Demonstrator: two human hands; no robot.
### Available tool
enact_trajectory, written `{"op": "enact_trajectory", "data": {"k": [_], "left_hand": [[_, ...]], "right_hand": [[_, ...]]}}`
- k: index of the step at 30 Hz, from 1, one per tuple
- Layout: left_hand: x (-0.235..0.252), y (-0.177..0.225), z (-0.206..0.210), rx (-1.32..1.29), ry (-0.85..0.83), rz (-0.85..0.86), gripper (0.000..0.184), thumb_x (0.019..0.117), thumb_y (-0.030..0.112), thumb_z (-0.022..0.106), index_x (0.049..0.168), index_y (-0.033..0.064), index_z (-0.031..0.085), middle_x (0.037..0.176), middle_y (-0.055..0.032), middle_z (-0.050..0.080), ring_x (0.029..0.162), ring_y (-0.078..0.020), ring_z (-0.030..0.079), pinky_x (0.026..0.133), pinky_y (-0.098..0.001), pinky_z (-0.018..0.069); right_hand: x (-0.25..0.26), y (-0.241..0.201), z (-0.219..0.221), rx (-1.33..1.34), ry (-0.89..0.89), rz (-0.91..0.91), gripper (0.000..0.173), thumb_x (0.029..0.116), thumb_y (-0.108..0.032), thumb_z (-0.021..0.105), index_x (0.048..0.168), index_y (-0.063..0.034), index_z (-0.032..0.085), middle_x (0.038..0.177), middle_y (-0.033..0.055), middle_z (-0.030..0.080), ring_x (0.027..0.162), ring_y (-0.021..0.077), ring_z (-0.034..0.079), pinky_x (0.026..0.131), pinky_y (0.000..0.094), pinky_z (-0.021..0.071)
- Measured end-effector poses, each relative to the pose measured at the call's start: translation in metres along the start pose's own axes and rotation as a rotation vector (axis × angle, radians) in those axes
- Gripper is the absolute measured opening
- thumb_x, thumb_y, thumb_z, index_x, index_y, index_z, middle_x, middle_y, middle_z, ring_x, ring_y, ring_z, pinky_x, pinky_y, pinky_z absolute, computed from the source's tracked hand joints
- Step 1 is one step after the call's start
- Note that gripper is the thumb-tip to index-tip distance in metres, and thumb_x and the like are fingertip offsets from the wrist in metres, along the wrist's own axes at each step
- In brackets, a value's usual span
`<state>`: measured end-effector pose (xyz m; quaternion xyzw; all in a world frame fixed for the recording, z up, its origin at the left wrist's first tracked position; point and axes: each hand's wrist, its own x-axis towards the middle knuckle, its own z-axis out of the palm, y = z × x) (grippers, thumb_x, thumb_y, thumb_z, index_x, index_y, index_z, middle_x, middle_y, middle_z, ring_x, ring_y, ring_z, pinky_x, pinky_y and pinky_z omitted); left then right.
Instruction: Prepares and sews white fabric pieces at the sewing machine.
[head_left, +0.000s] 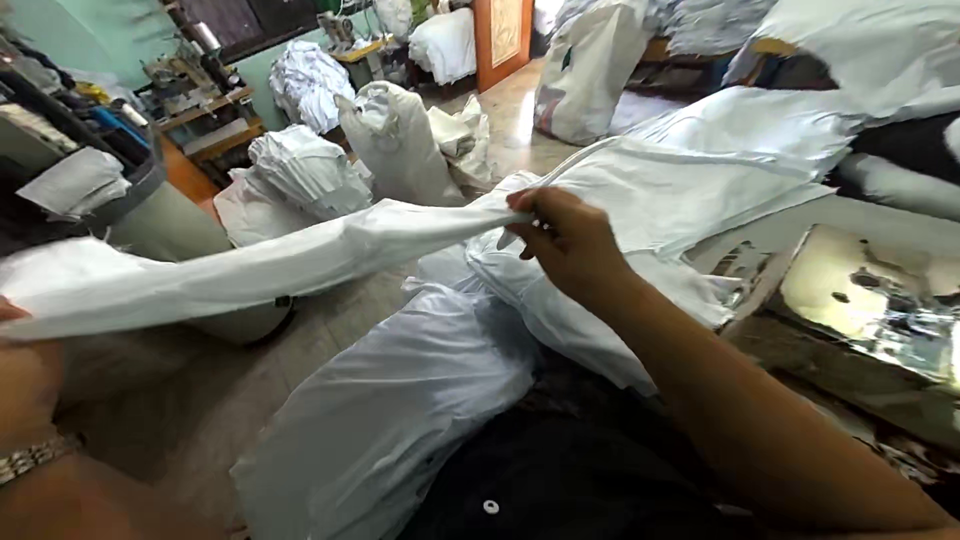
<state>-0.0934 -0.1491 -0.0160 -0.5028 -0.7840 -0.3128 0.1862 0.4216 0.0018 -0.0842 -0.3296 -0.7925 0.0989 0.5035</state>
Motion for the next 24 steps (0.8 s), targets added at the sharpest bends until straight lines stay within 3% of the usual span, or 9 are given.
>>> {"op": "enact_trajectory", "data": {"k": [1,3,7,10,13,16,20,22,24], "left_hand": [[-0.015,0.000,-0.006,0.093,-0.180,-0.116,0.031,0.1023,0.003,0.053,0.126,-0.0174,0.055,0.124,-0.0403,0.058,0.119,-0.0505,0.057,0.103,-0.0645,0.0413],[-0.043,-0.025,0.006,0.278,-0.558,-0.215,0.029,0.0984,0.003,0.063,0.122,-0.0131,0.062,0.122,-0.0412,0.060,0.120,-0.0576,0.056,0.100,-0.0743,0.0388],[-0.122,-0.064,0.095,0.515,-1.353,-0.276,0.034,0.0966,0.017,0.070,0.122,-0.0057,0.067,0.120,-0.0297,0.066,0.116,-0.0453,0.062,0.101,-0.0627,0.0443],[-0.207,-0.060,0.164,0.822,-1.715,-0.117,0.046,0.0911,0.029,0.075,0.121,-0.0055,0.069,0.130,-0.0256,0.065,0.127,-0.0413,0.058,0.108,-0.0603,0.0421],[-0.239,-0.019,0.191,0.956,-1.779,0.026,0.039,0.0923,0.031,0.070,0.110,-0.0041,0.072,0.123,-0.0232,0.068,0.118,-0.0387,0.064,0.100,-0.0596,0.0480],[-0.196,0.035,0.214,0.677,-1.601,0.149,0.029,0.0954,0.022,0.066,0.110,-0.0019,0.073,0.115,-0.0256,0.070,0.111,-0.0434,0.066,0.095,-0.0666,0.0496],[-0.162,0.149,0.282,0.298,-1.315,0.454,0.035,0.0992,0.024,0.062,0.132,0.0122,0.068,0.137,-0.0204,0.062,0.126,-0.0403,0.060,0.103,-0.0623,0.0476],[-0.176,0.207,0.330,0.025,-1.286,0.603,0.045,0.0961,0.029,0.069,0.134,0.0035,0.064,0.140,-0.0229,0.058,0.128,-0.0401,0.058,0.107,-0.0587,0.0467],[-0.204,0.261,0.364,-0.182,-1.296,0.758,0.059,0.0937,0.035,0.072,0.143,0.0038,0.058,0.144,-0.0236,0.056,0.131,-0.0408,0.055,0.110,-0.0595,0.0438]], "right_hand": [[-0.010,0.004,0.012,-0.020,-0.080,-0.005,0.017,0.1010,-0.012,0.062,0.110,0.0014,0.067,0.118,0.0166,0.067,0.088,0.0196,0.071,0.074,0.0368,0.0624],[-0.037,0.017,0.035,-0.044,-0.215,-0.019,0.014,0.0990,-0.010,0.064,0.106,-0.0001,0.069,0.119,0.0171,0.067,0.103,0.0247,0.070,0.087,0.0415,0.0606],[-0.117,0.050,0.064,-0.049,-0.563,0.146,0.020,0.1022,-0.016,0.060,0.109,0.0001,0.069,0.124,0.0220,0.066,0.115,0.0347,0.067,0.097,0.0504,0.0553],[-0.174,0.074,0.072,-0.036,-0.836,0.350,0.026,0.1048,-0.022,0.056,0.115,-0.0006,0.067,0.122,0.0241,0.065,0.112,0.0397,0.066,0.096,0.0562,0.0531],[-0.196,0.085,0.068,0.016,-0.972,0.450,0.028,0.1043,-0.021,0.057,0.117,0.0013,0.067,0.117,0.0255,0.066,0.113,0.0420,0.064,0.100,0.0580,0.0493],[-0.196,0.086,0.062,0.047,-0.909,0.432,0.024,0.1028,-0.019,0.058,0.111,0.0012,0.068,0.112,0.0230,0.068,0.110,0.0384,0.065,0.098,0.0547,0.0507],[-0.198,0.079,0.049,0.089,-0.923,0.435,0.023,0.1029,-0.016,0.058,0.111,0.0017,0.069,0.115,0.0231,0.068,0.112,0.0384,0.065,0.101,0.0545,0.0493],[-0.193,0.071,0.033,0.096,-0.883,0.432,0.023,0.1025,-0.017,0.058,0.111,0.0011,0.071,0.110,0.0230,0.069,0.108,0.0388,0.066,0.098,0.0561,0.0504],[-0.186,0.062,0.006,0.072,-0.726,0.422,0.026,0.1048,-0.022,0.057,0.108,-0.0007,0.070,0.104,0.0196,0.069,0.102,0.0345,0.068,0.093,0.0518,0.0529]]}}
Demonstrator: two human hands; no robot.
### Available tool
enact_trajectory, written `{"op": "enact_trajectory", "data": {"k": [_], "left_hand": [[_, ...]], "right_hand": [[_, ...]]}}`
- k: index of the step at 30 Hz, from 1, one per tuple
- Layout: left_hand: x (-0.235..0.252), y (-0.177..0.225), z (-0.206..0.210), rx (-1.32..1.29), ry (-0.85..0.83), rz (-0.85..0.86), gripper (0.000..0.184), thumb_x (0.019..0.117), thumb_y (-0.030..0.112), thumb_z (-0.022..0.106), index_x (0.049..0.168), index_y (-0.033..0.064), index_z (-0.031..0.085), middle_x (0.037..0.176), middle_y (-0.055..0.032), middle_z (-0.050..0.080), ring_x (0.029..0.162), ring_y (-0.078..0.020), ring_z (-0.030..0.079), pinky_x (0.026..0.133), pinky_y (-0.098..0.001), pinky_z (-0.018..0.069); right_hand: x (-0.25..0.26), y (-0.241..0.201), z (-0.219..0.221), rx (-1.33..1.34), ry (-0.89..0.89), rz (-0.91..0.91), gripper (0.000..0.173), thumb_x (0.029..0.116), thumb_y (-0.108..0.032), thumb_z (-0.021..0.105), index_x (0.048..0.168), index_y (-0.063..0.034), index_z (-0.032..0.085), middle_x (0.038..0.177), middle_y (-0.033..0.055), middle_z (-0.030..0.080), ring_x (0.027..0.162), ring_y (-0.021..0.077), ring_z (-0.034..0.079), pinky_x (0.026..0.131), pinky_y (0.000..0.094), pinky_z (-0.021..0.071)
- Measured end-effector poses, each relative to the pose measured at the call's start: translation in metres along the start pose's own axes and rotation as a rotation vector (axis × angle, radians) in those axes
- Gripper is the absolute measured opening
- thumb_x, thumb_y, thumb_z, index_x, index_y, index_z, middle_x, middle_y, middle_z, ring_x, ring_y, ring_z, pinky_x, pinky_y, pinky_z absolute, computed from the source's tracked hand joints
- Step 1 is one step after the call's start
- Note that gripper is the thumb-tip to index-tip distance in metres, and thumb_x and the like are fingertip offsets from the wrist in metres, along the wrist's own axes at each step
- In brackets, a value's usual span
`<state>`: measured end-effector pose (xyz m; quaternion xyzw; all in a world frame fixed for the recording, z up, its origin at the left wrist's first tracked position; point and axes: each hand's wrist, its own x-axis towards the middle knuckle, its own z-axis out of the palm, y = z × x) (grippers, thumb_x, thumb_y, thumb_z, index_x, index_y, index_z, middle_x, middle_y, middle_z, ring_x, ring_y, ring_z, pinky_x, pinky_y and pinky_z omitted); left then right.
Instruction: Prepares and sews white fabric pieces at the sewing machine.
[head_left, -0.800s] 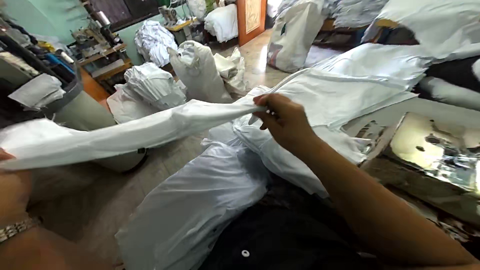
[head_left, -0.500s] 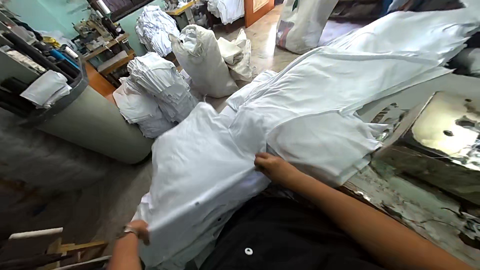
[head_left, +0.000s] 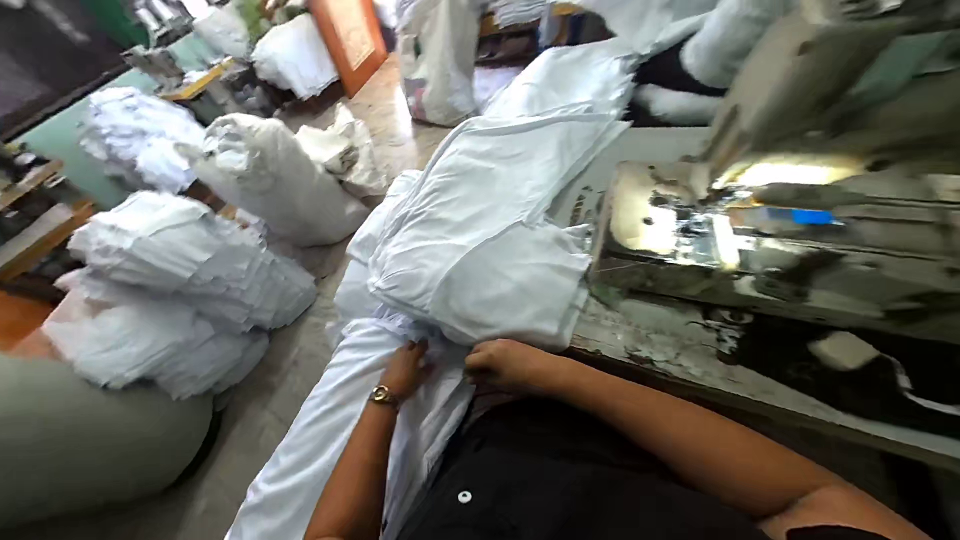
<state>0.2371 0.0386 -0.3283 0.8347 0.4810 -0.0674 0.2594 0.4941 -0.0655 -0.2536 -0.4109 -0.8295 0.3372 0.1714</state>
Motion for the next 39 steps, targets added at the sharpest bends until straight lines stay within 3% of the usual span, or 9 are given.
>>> {"op": "enact_trajectory", "data": {"k": [6,12,15,21,23,27,31,35,39], "left_hand": [[0.048,0.042,0.081,0.182,-0.109,0.039,0.052,0.1045,0.052,0.047,0.145,0.0217,0.060,0.154,-0.0077,0.053,0.148,-0.0337,0.040,0.120,-0.0697,0.0166],[0.047,0.034,0.081,0.117,-0.063,0.081,0.043,0.1052,0.043,0.048,0.134,0.0171,0.068,0.138,-0.0075,0.065,0.135,-0.0269,0.055,0.120,-0.0576,0.0294],[0.032,0.046,0.066,-0.001,-0.115,0.159,0.036,0.1063,0.027,0.050,0.131,0.0078,0.068,0.133,-0.0136,0.067,0.129,-0.0282,0.060,0.115,-0.0512,0.0405],[-0.011,0.082,-0.032,-0.628,-0.381,0.709,0.024,0.1036,0.015,0.058,0.115,-0.0013,0.071,0.109,-0.0100,0.074,0.100,-0.0148,0.071,0.094,-0.0357,0.0575],[-0.006,0.099,-0.075,-0.747,-0.189,0.868,0.023,0.1054,0.012,0.053,0.111,-0.0026,0.069,0.099,-0.0080,0.075,0.090,-0.0130,0.072,0.086,-0.0347,0.0610],[0.041,0.150,-0.146,-0.249,0.444,0.811,0.028,0.1013,0.005,0.050,0.119,0.0041,0.071,0.108,-0.0107,0.071,0.086,-0.0163,0.068,0.079,-0.0363,0.0587],[0.091,0.214,-0.173,0.129,0.333,0.900,0.042,0.0945,-0.001,0.059,0.126,0.0218,0.073,0.144,-0.0174,0.055,0.114,-0.0339,0.065,0.090,-0.0551,0.0572],[0.118,0.260,-0.195,0.400,0.127,0.900,0.019,0.0939,0.008,0.061,0.108,0.0071,0.075,0.115,-0.0176,0.069,0.107,-0.0358,0.067,0.089,-0.0569,0.0548],[0.136,0.282,-0.180,-0.232,0.517,1.091,0.011,0.0876,-0.005,0.062,0.094,-0.0015,0.070,0.104,-0.0152,0.069,0.099,-0.0254,0.068,0.088,-0.0442,0.0580]], "right_hand": [[-0.038,0.018,-0.053,-0.102,0.775,0.254,0.025,0.1037,-0.020,0.056,0.108,-0.0039,0.074,0.097,0.0119,0.072,0.091,0.0219,0.069,0.085,0.0390,0.0579],[-0.002,0.055,-0.097,-0.087,0.838,0.733,0.053,0.0986,-0.006,0.061,0.150,-0.0027,0.047,0.139,0.0285,0.053,0.116,0.0425,0.063,0.096,0.0549,0.0543],[0.017,0.071,-0.117,-0.086,0.738,0.885,0.034,0.1020,-0.014,0.060,0.133,0.0002,0.061,0.129,0.0277,0.059,0.113,0.0432,0.064,0.093,0.0585,0.0538],[0.011,0.058,-0.117,-0.113,0.652,0.735,0.028,0.1060,-0.026,0.056,0.108,0.0006,0.065,0.096,0.0218,0.068,0.097,0.0391,0.069,0.086,0.0581,0.0542],[0.003,0.047,-0.115,-0.057,0.632,0.700,0.032,0.1081,-0.029,0.052,0.109,0.0015,0.064,0.093,0.0209,0.067,0.093,0.0378,0.068,0.085,0.0571,0.0538],[-0.021,0.016,-0.123,0.113,0.758,0.446,0.031,0.1078,-0.027,0.052,0.097,-0.0002,0.062,0.075,0.0104,0.056,0.069,0.0228,0.057,0.067,0.0440,0.0493],[-0.052,-0.030,-0.129,0.085,0.707,0.229,0.032,0.1067,-0.031,0.052,0.095,-0.0038,0.064,0.073,0.0034,0.054,0.066,0.0103,0.053,0.063,0.0289,0.0465],[-0.104,-0.057,-0.133,0.353,0.899,0.032,0.018,0.0988,-0.033,0.064,0.091,-0.0161,0.065,0.073,-0.0122,0.056,0.064,-0.0055,0.052,0.059,0.0131,0.0446],[-0.156,-0.041,-0.133,0.551,0.931,0.111,0.017,0.0856,-0.034,0.081,0.091,-0.0229,0.070,0.074,-0.0143,0.064,0.063,-0.0048,0.058,0.057,0.0137,0.0500]]}}
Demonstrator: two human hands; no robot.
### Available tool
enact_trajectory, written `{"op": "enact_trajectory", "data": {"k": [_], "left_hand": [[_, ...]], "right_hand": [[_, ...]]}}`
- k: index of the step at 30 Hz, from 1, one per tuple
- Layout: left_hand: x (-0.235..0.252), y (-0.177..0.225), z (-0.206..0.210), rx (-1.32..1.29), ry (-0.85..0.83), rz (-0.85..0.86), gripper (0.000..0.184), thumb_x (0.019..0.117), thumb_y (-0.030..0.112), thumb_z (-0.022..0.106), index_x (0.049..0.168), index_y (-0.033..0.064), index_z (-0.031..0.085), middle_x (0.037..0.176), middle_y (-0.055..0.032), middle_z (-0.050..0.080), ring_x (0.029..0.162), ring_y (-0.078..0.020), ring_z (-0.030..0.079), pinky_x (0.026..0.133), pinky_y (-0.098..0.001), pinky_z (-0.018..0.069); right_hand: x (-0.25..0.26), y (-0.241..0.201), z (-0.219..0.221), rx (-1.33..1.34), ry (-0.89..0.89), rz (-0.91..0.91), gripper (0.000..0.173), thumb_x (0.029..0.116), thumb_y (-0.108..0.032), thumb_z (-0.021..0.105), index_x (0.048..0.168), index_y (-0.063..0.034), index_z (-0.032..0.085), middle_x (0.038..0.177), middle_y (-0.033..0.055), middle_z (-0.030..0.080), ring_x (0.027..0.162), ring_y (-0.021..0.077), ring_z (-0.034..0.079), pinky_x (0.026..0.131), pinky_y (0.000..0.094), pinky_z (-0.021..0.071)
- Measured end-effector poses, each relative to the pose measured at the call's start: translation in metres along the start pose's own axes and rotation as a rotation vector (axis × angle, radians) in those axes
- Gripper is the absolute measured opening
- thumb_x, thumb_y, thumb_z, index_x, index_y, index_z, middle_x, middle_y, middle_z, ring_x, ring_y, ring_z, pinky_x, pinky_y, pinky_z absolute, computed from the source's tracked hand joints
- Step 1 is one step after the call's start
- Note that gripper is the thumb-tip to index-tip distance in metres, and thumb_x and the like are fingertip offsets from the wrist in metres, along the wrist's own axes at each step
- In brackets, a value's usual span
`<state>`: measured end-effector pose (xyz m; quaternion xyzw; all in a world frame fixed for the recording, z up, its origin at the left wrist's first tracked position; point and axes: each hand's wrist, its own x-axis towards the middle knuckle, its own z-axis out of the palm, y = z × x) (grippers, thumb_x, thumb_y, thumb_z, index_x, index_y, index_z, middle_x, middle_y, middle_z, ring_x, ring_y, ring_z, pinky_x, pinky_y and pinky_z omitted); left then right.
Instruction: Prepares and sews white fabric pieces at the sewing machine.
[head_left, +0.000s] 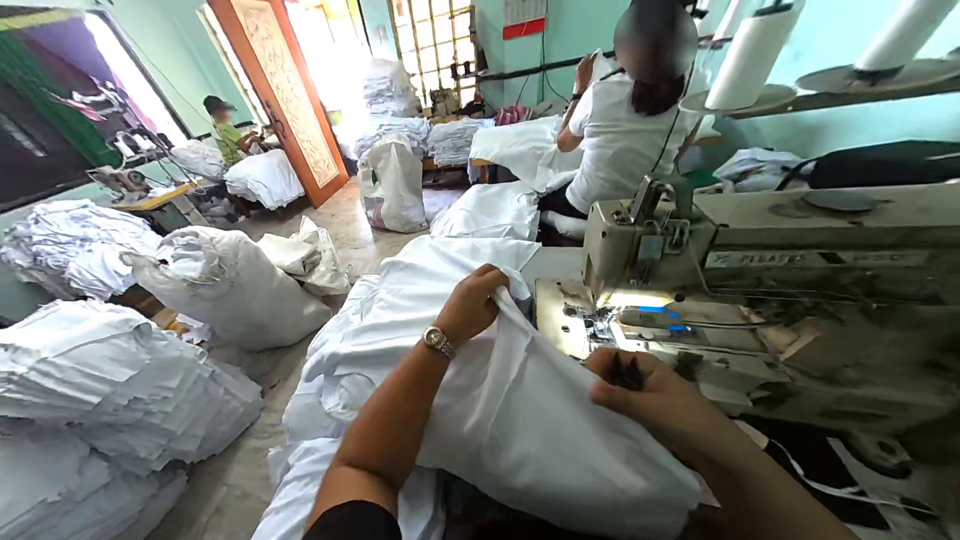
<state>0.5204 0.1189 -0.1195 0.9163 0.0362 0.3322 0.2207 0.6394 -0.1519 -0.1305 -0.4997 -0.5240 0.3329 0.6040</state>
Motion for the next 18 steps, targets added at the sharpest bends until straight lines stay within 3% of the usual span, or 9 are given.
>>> {"op": "enact_trajectory", "data": {"k": [3,5,7,8,10,12,14,16,18], "left_hand": [[-0.020,-0.038,0.052,-0.212,0.255,-0.234,0.019,0.0962,-0.001,0.053,0.107,-0.0053,0.067,0.109,-0.0163,0.070,0.105,-0.0214,0.067,0.094,-0.0391,0.0548],[-0.045,-0.054,0.078,-0.183,0.087,-0.473,0.037,0.0974,0.004,0.053,0.133,-0.0023,0.062,0.135,-0.0210,0.063,0.126,-0.0267,0.061,0.109,-0.0407,0.0487],[-0.061,-0.039,0.079,-0.212,0.046,-0.541,0.041,0.0956,0.000,0.054,0.136,-0.0011,0.061,0.147,-0.0245,0.051,0.133,-0.0307,0.056,0.107,-0.0405,0.0506],[-0.067,-0.024,0.072,-0.202,0.083,-0.509,0.039,0.0944,-0.001,0.055,0.132,-0.0018,0.062,0.145,-0.0254,0.052,0.128,-0.0304,0.059,0.101,-0.0387,0.0550],[-0.089,0.015,0.062,-0.152,0.148,-0.404,0.026,0.0948,0.006,0.059,0.117,-0.0011,0.069,0.113,-0.0193,0.067,0.092,-0.0218,0.068,0.079,-0.0342,0.0590],[-0.109,0.061,0.059,-0.281,-0.035,-0.335,0.031,0.1002,0.008,0.056,0.128,-0.0006,0.064,0.084,-0.0108,0.069,0.068,-0.0158,0.065,0.066,-0.0340,0.0571],[-0.126,0.098,0.064,-0.457,-0.244,-0.344,0.038,0.1048,0.011,0.052,0.141,-0.0009,0.049,0.090,-0.0108,0.069,0.066,-0.0166,0.067,0.064,-0.0352,0.0597],[-0.143,0.119,0.070,-0.637,-0.194,-0.360,0.028,0.1058,0.015,0.053,0.126,-0.0035,0.048,0.094,-0.0102,0.066,0.067,-0.0149,0.068,0.062,-0.0330,0.0615],[-0.155,0.127,0.073,-0.726,-0.153,-0.338,0.029,0.0987,0.019,0.067,0.112,-0.0048,0.057,0.090,-0.0096,0.067,0.072,-0.0138,0.068,0.066,-0.0318,0.0607]], "right_hand": [[-0.023,0.040,-0.013,-0.133,-0.029,0.206,0.019,0.0831,-0.029,0.081,0.092,-0.0147,0.072,0.073,-0.0083,0.068,0.063,0.0010,0.063,0.059,0.0210,0.0548],[-0.043,0.064,-0.011,-0.086,0.033,0.256,0.016,0.0846,-0.026,0.079,0.094,-0.0143,0.073,0.074,-0.0086,0.068,0.060,-0.0002,0.060,0.056,0.0200,0.0525],[-0.062,0.076,-0.007,-0.018,0.143,0.274,0.010,0.0890,-0.015,0.074,0.098,-0.0125,0.070,0.074,-0.0079,0.068,0.056,-0.0005,0.058,0.053,0.0195,0.0518],[-0.070,0.078,-0.004,0.002,0.192,0.285,0.012,0.0912,-0.012,0.071,0.102,-0.0110,0.067,0.074,-0.0071,0.067,0.053,-0.0002,0.056,0.050,0.0193,0.0505],[-0.084,0.083,0.005,0.054,0.228,0.302,0.020,0.0923,-0.008,0.070,0.111,-0.0094,0.062,0.076,-0.0050,0.065,0.050,0.0014,0.052,0.046,0.0198,0.0471],[-0.087,0.087,0.018,0.100,0.252,0.266,0.026,0.0863,-0.005,0.074,0.109,-0.0106,0.062,0.076,-0.0054,0.066,0.050,0.0012,0.053,0.046,0.0196,0.0479],[-0.083,0.086,0.031,0.168,0.283,0.227,0.030,0.0805,-0.004,0.079,0.107,-0.0108,0.065,0.075,-0.0038,0.068,0.050,0.0021,0.055,0.045,0.0201,0.0484],[-0.075,0.075,0.040,0.268,0.318,0.192,0.034,0.0757,-0.001,0.082,0.103,-0.0122,0.065,0.074,-0.0031,0.068,0.049,0.0016,0.054,0.044,0.0191,0.0476],[-0.065,0.066,0.048,0.295,0.311,0.164,0.042,0.0719,-0.004,0.087,0.107,-0.0106,0.064,0.081,-0.0020,0.070,0.058,0.0034,0.062,0.052,0.0207,0.0547]]}}
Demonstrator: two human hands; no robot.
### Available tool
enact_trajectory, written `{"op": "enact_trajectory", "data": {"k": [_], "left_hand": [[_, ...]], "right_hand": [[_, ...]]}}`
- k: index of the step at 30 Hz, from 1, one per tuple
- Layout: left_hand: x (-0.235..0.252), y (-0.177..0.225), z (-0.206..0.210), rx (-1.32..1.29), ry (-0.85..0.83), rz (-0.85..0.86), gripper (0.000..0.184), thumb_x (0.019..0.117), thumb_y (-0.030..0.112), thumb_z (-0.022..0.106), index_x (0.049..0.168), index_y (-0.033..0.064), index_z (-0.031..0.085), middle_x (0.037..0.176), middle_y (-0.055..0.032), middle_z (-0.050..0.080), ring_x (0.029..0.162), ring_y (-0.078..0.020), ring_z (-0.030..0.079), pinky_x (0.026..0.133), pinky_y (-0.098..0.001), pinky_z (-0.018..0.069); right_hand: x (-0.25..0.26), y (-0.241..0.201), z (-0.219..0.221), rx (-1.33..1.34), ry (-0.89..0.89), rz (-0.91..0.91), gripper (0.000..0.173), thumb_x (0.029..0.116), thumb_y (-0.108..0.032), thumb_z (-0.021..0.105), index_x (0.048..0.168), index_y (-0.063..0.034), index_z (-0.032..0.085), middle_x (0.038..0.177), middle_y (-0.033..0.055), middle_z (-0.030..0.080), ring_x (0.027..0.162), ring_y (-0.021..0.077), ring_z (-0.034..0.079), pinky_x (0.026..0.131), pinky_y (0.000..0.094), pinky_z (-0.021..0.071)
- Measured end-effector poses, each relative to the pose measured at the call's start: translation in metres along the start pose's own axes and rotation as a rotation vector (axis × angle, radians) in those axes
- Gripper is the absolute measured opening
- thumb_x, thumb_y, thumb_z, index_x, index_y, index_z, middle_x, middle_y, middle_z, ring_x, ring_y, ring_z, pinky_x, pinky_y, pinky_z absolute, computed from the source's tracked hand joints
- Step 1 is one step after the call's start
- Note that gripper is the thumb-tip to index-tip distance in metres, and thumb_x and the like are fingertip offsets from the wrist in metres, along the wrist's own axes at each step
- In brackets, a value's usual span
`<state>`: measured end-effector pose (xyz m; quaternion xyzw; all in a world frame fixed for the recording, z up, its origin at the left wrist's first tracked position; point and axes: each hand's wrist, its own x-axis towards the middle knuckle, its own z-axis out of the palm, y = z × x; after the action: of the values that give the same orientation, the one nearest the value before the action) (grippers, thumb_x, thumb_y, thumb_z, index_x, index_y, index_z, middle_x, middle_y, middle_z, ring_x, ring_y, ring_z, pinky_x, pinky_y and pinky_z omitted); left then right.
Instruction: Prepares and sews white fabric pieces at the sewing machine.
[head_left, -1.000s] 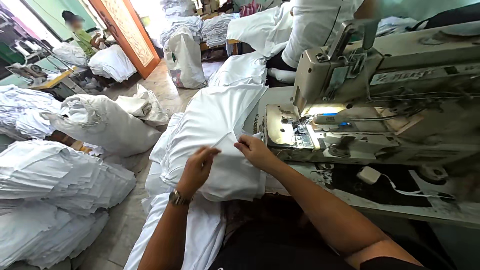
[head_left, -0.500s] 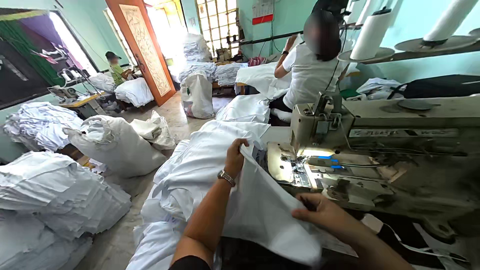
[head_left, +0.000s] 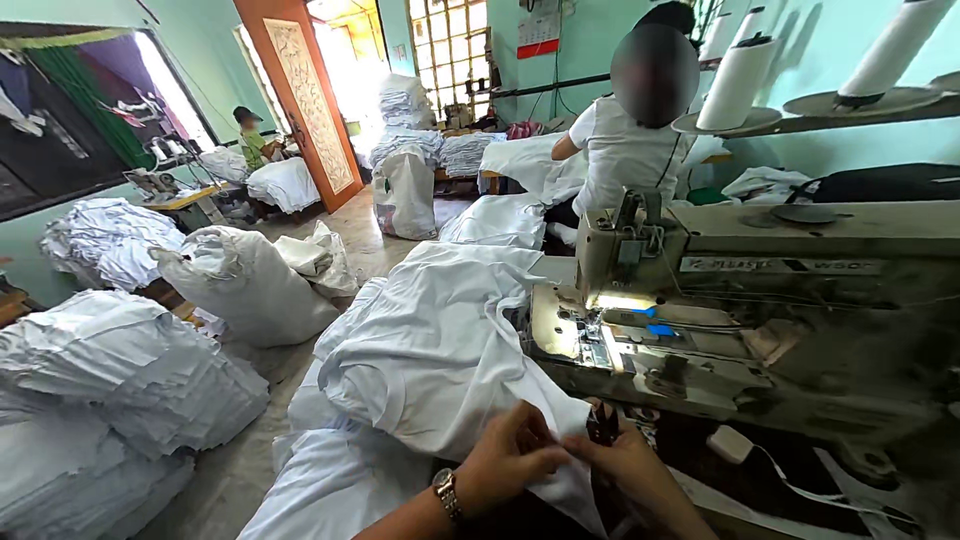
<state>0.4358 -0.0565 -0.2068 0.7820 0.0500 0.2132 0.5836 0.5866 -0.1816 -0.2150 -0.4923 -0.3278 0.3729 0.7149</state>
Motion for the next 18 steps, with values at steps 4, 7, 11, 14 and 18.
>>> {"op": "enact_trajectory", "data": {"k": [4,7,11,14,18], "left_hand": [[-0.007,0.003,-0.002,-0.069,0.008,-0.096,0.018,0.0867,0.008,0.079,0.097,-0.0023,0.069,0.081,-0.0032,0.071,0.073,-0.0065,0.067,0.070,-0.0266,0.0576],[-0.013,0.016,-0.026,-0.128,0.093,-0.086,0.011,0.0906,0.003,0.069,0.101,-0.0007,0.066,0.084,-0.0023,0.070,0.074,-0.0069,0.067,0.070,-0.0274,0.0579],[-0.013,0.013,-0.033,0.261,0.193,-0.065,0.023,0.0871,0.000,0.066,0.110,-0.0034,0.063,0.097,-0.0080,0.069,0.087,-0.0122,0.067,0.079,-0.0308,0.0578],[-0.018,0.025,-0.054,0.840,0.503,0.212,0.014,0.0851,-0.004,0.061,0.095,-0.0005,0.070,0.104,-0.0144,0.071,0.097,-0.0240,0.071,0.084,-0.0405,0.0601],[-0.034,0.025,-0.075,0.847,0.602,0.371,0.019,0.0951,-0.003,0.048,0.099,-0.0001,0.067,0.115,-0.0175,0.066,0.115,-0.0212,0.063,0.101,-0.0308,0.0525]], "right_hand": [[0.008,-0.004,0.015,-0.117,-0.158,-0.033,0.040,0.0711,-0.018,0.091,0.101,-0.0128,0.065,0.079,-0.0045,0.064,0.068,0.0043,0.061,0.062,0.0222,0.0549],[0.007,-0.020,0.009,-0.212,-0.155,-0.176,0.035,0.0758,-0.017,0.088,0.104,-0.0155,0.067,0.075,-0.0061,0.061,0.060,0.0016,0.055,0.054,0.0175,0.0490],[-0.009,-0.013,0.026,-0.544,-0.112,-0.409,0.029,0.0836,-0.010,0.073,0.112,-0.0067,0.068,0.093,0.0008,0.065,0.073,0.0033,0.060,0.061,0.0186,0.0525],[-0.008,-0.003,0.020,-0.907,0.037,-0.578,0.034,0.0790,-0.001,0.068,0.113,-0.0044,0.071,0.107,0.0156,0.063,0.089,0.0220,0.065,0.075,0.0353,0.0593],[-0.009,0.003,0.001,-1.024,0.205,-0.588,0.025,0.0788,-0.005,0.070,0.104,-0.0022,0.070,0.100,0.0158,0.063,0.085,0.0240,0.065,0.073,0.0363,0.0587]]}}
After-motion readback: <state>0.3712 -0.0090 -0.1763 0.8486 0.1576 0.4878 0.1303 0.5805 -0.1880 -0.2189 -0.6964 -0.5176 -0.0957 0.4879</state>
